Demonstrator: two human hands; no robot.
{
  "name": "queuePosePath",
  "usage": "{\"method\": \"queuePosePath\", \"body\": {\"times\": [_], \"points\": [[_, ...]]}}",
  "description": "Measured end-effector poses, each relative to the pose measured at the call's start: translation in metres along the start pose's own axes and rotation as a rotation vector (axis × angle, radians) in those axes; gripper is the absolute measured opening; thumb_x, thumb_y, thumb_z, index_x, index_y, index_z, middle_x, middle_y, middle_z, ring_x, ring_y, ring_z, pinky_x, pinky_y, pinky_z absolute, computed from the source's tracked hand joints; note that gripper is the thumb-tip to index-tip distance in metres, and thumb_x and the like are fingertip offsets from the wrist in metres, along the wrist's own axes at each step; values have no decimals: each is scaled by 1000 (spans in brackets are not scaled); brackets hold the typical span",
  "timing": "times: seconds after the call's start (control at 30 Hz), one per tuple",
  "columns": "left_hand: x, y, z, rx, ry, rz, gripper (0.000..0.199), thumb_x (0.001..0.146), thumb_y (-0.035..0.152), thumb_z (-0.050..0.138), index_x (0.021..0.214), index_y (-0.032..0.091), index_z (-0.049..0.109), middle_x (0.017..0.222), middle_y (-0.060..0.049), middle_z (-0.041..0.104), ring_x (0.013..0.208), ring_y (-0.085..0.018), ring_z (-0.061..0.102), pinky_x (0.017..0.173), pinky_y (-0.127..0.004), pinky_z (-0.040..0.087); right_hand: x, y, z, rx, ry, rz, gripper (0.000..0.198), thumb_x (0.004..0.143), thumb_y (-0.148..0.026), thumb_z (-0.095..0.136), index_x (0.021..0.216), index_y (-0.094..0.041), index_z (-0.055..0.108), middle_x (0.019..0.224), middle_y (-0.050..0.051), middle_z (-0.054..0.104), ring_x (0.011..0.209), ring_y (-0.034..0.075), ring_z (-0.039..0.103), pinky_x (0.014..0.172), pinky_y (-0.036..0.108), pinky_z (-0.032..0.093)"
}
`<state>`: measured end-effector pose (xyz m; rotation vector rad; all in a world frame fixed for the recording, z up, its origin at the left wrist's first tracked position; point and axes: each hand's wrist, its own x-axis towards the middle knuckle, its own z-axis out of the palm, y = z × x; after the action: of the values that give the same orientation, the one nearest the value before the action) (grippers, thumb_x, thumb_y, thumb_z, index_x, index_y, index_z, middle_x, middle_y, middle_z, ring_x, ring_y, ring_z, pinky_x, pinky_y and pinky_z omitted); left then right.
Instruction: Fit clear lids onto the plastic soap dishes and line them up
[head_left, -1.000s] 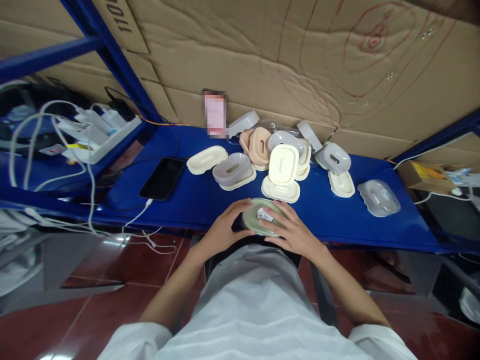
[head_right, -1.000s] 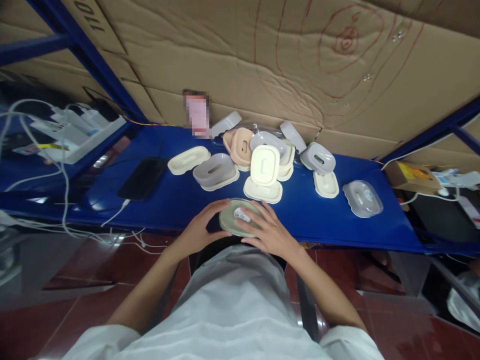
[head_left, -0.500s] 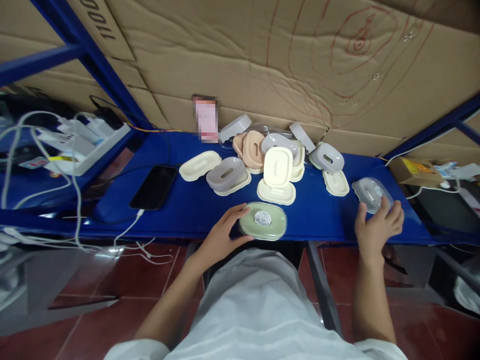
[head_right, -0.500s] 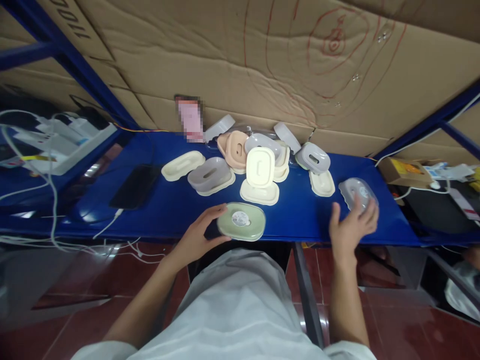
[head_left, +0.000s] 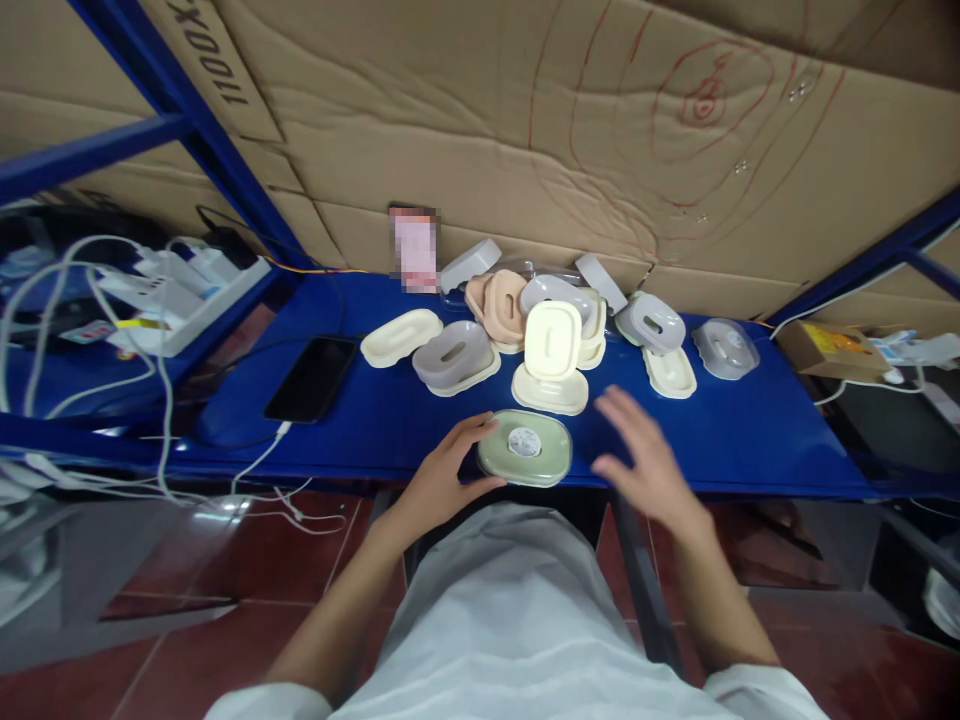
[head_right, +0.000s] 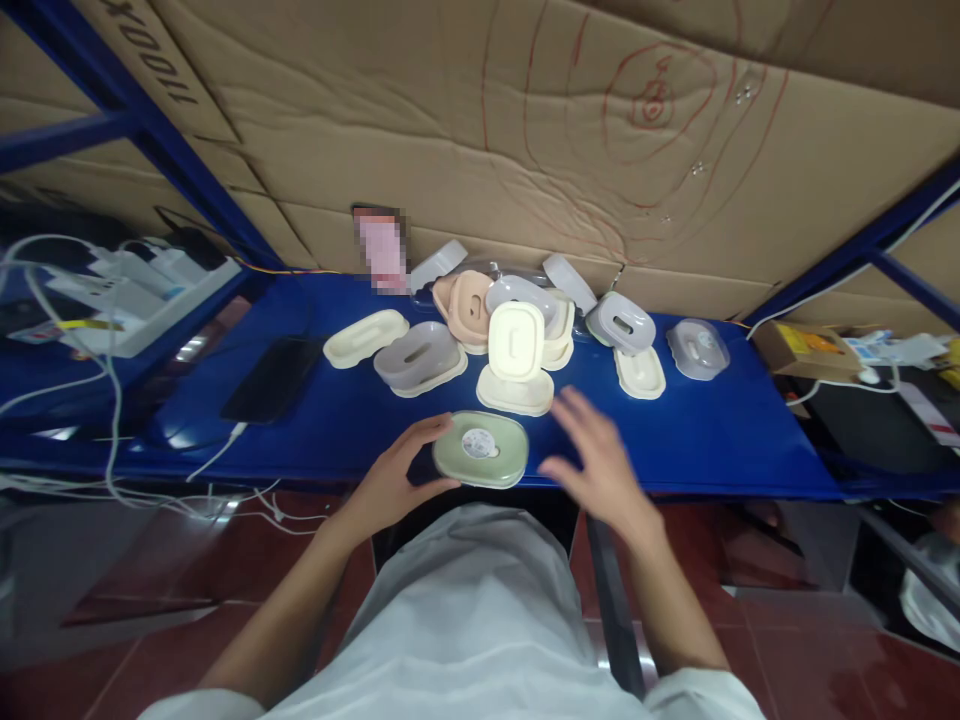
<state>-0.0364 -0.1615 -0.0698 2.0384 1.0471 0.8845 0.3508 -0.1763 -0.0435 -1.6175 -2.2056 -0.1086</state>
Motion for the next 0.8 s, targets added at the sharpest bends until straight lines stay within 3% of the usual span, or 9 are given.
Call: {"method": "queuePosePath", "body": {"times": [0.07, 0.13, 0.2, 0.27, 0.33, 0.43, 0.57, 0.7, 0.8], "points": [[0, 2, 1, 15, -18, -3, 70, 97, 45, 81, 158, 33, 50, 166, -11, 54, 155, -31, 53, 129, -53, 45, -8, -58, 16, 136, -126, -156, 87, 95, -69, 71, 170, -36, 41, 174, 11, 42, 160, 42, 41, 121, 62, 48], [0, 4, 2, 48, -29, 4, 73, 98, 47, 80, 161, 34, 46, 168, -10, 53, 156, -31, 53, 129, -52, 46, -7, -96, 23, 206, -127, -234, 85, 96, -62, 74, 170, -36, 39, 174, 11, 43, 160, 40, 40, 121, 61, 51], [-1, 5, 3, 91, -41, 13, 78, 99, 47, 78, 166, 34, 40, 170, -10, 51, 157, -30, 52, 129, -50, 46, -1, -110, 15, 235, -23, -273, 75, 102, -51, 71, 169, -37, 40, 167, 11, 52, 154, 37, 48, 118, 58, 54], [-1, 5, 4, 136, -50, 25, 79, 101, 47, 75, 169, 34, 36, 171, -10, 50, 157, -30, 51, 129, -49, 47, 3, -105, -5, 215, 120, -280, 69, 104, -44, 68, 168, -40, 41, 159, 9, 60, 145, 34, 57, 114, 56, 57], [-2, 5, 5, 175, -57, 39, 76, 103, 46, 72, 169, 34, 36, 170, -10, 51, 156, -30, 53, 127, -49, 49, 1, -88, -29, 131, 254, -200, 70, 103, -46, 69, 168, -42, 41, 156, 10, 61, 140, 36, 61, 113, 58, 57], [-2, 6, 8, 225, -52, 46, 65, 107, 44, 66, 166, 34, 43, 166, -10, 56, 151, -30, 58, 123, -50, 52, -17, -43, -54, -85, 426, 138, 73, 101, -61, 65, 166, -32, 47, 159, 17, 56, 142, 43, 58, 117, 65, 51], [-2, 10, 12, 302, -33, 60, 49, 108, 39, 62, 157, 32, 56, 161, -10, 60, 145, -30, 62, 121, -51, 54, -53, 47, -49, -334, 565, 538, 82, 96, -79, 59, 148, -16, 68, 151, 28, 61, 138, 49, 61, 116, 68, 49], [10, 18, 8, 346, -77, 114, 47, 110, 38, 57, 156, 31, 57, 162, -12, 58, 145, -32, 60, 121, -53, 50, -78, 122, -27, -378, 467, 685, 87, 95, -79, 59, 153, -15, 63, 161, 29, 51, 143, 52, 55, 114, 74, 45], [33, 22, 2, 369, -141, 150, 52, 112, 41, 53, 163, 32, 49, 167, -12, 53, 145, -34, 57, 120, -54, 48, -71, 136, -14, -377, 402, 684, 88, 98, -74, 58, 161, -12, 53, 170, 32, 38, 154, 56, 38, 115, 79, 38]]}}
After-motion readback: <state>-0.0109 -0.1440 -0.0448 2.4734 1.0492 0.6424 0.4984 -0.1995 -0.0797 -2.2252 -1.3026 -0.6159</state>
